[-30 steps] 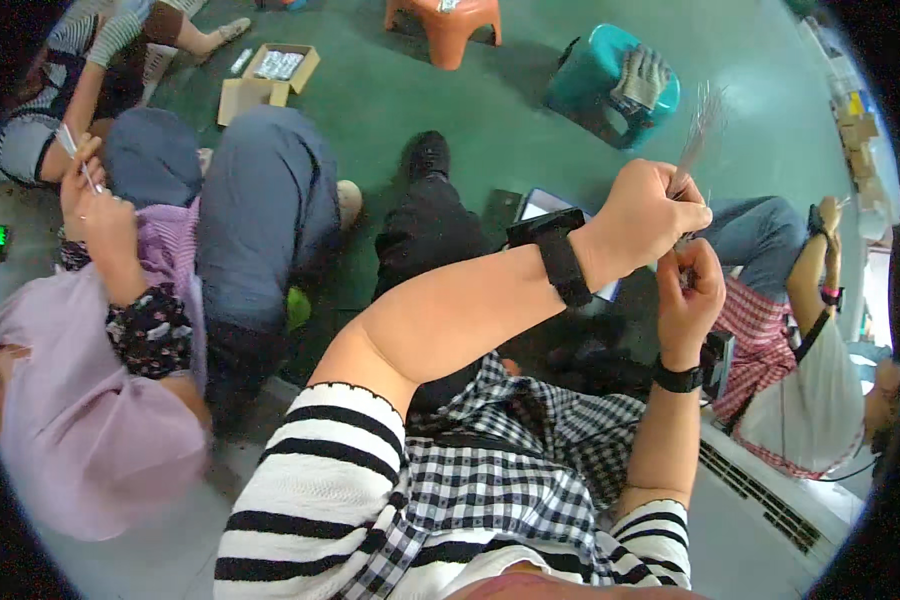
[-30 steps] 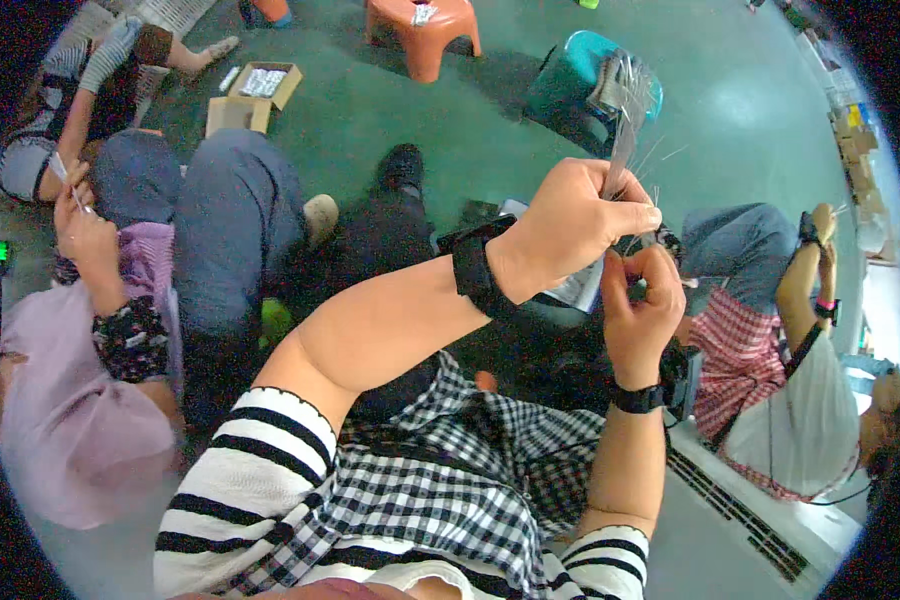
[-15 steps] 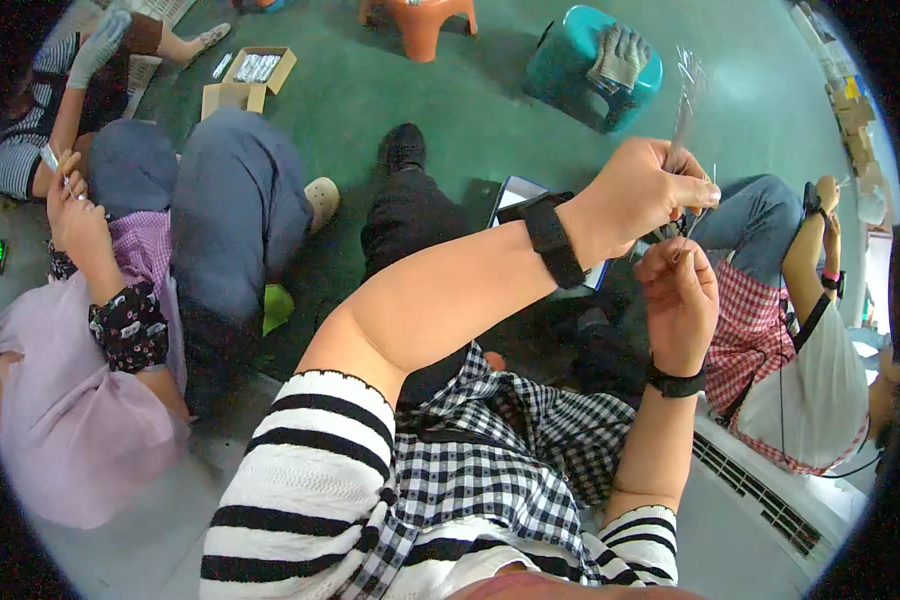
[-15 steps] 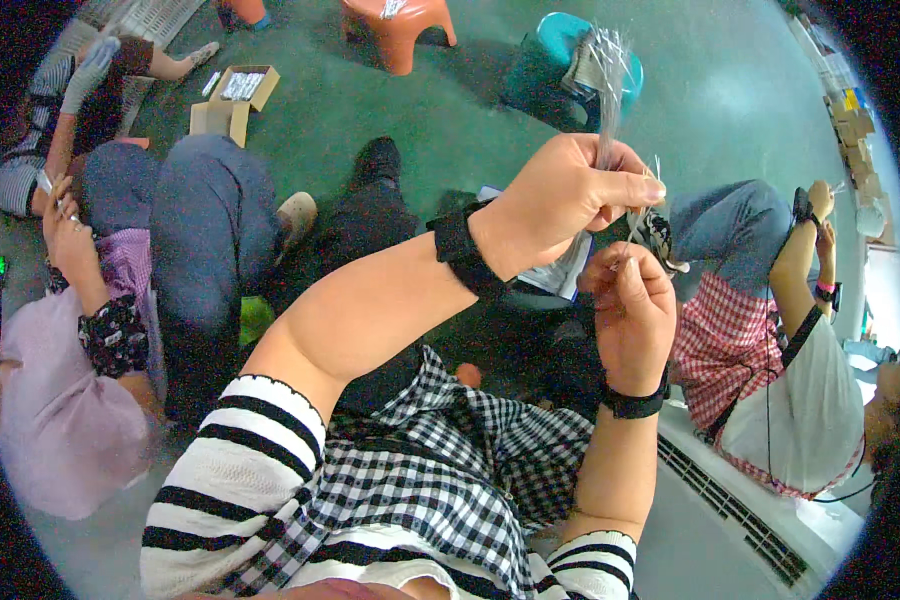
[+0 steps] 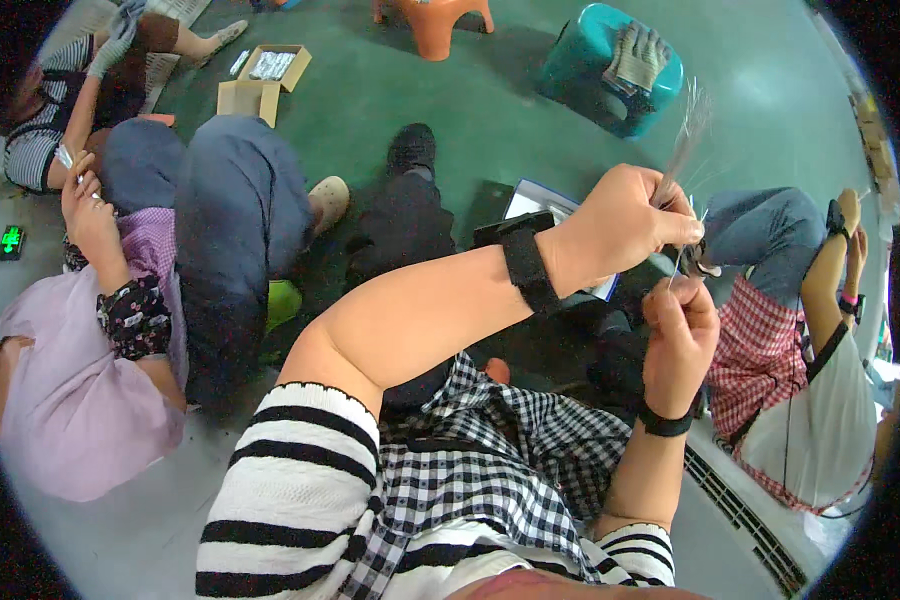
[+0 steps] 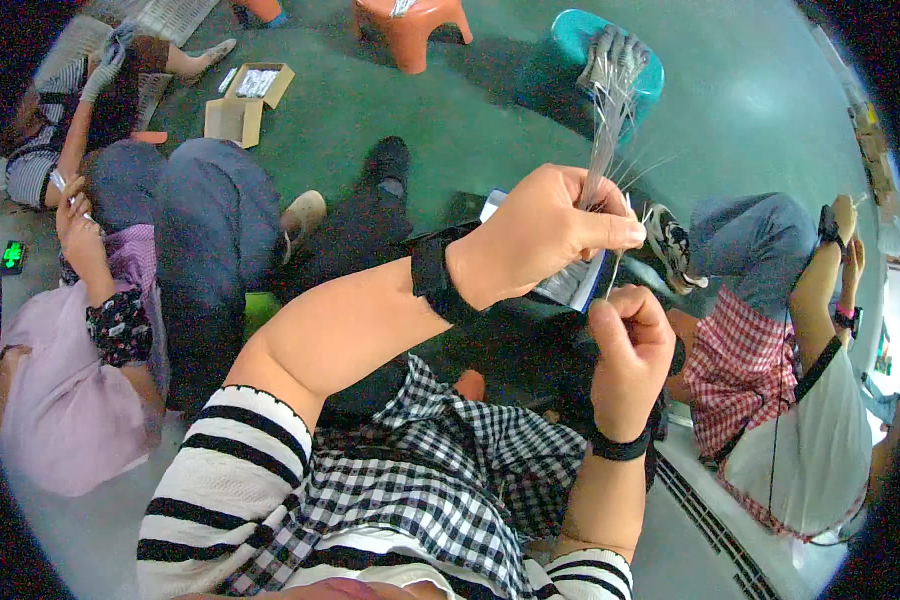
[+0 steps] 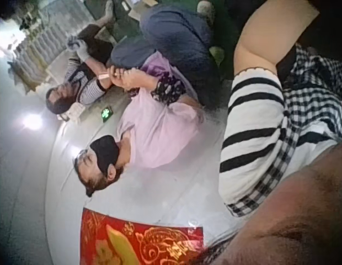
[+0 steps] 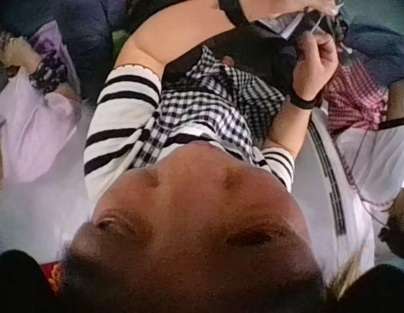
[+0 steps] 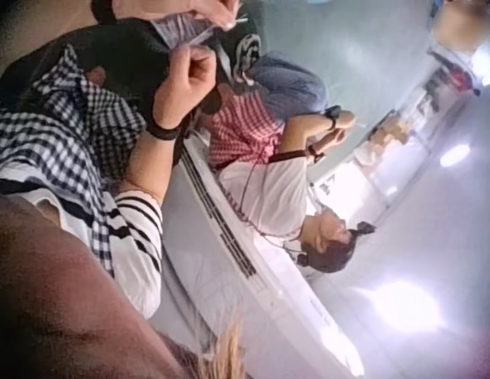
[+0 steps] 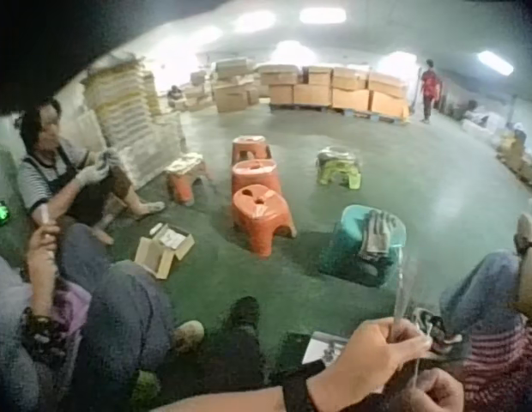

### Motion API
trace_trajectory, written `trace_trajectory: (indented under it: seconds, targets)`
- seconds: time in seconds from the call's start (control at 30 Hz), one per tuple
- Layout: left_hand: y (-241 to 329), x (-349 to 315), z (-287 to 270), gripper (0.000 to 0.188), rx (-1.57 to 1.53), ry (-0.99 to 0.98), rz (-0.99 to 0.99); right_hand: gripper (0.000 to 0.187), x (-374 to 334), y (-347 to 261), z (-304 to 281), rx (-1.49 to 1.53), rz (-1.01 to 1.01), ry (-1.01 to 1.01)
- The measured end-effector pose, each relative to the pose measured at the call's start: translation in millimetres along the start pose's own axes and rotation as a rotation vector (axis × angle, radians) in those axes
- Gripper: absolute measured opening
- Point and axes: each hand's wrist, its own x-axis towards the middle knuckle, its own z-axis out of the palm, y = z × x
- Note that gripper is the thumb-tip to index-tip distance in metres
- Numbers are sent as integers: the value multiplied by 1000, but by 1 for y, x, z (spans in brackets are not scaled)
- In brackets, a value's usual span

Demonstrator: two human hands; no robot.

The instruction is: The person takes off their gloves, sits down, picks up a bundle of metal pins from a box, and separates the pins one by one by hand.

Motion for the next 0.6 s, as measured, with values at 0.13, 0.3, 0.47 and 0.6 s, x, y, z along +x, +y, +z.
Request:
trace_trajectory:
  seconds: [0.13, 0.3, 0.47, 0.6]
  targets:
    - [-11, -2, -10, 12, 72, 30, -22, 19, 0, -7, 0, -859, -428, 42]
    - [-22, -5, -26, 12, 33, 96, -101, 10, -1, -4, 7, -763, -284, -26]
    - [-15, -2, -26, 12, -126, 63, -137, 17, 4, -7, -1, -51, 199, -172]
    - [-7, -4, -23, 12, -156, 89, -128, 21, 13, 0, -6, 121, 289, -258]
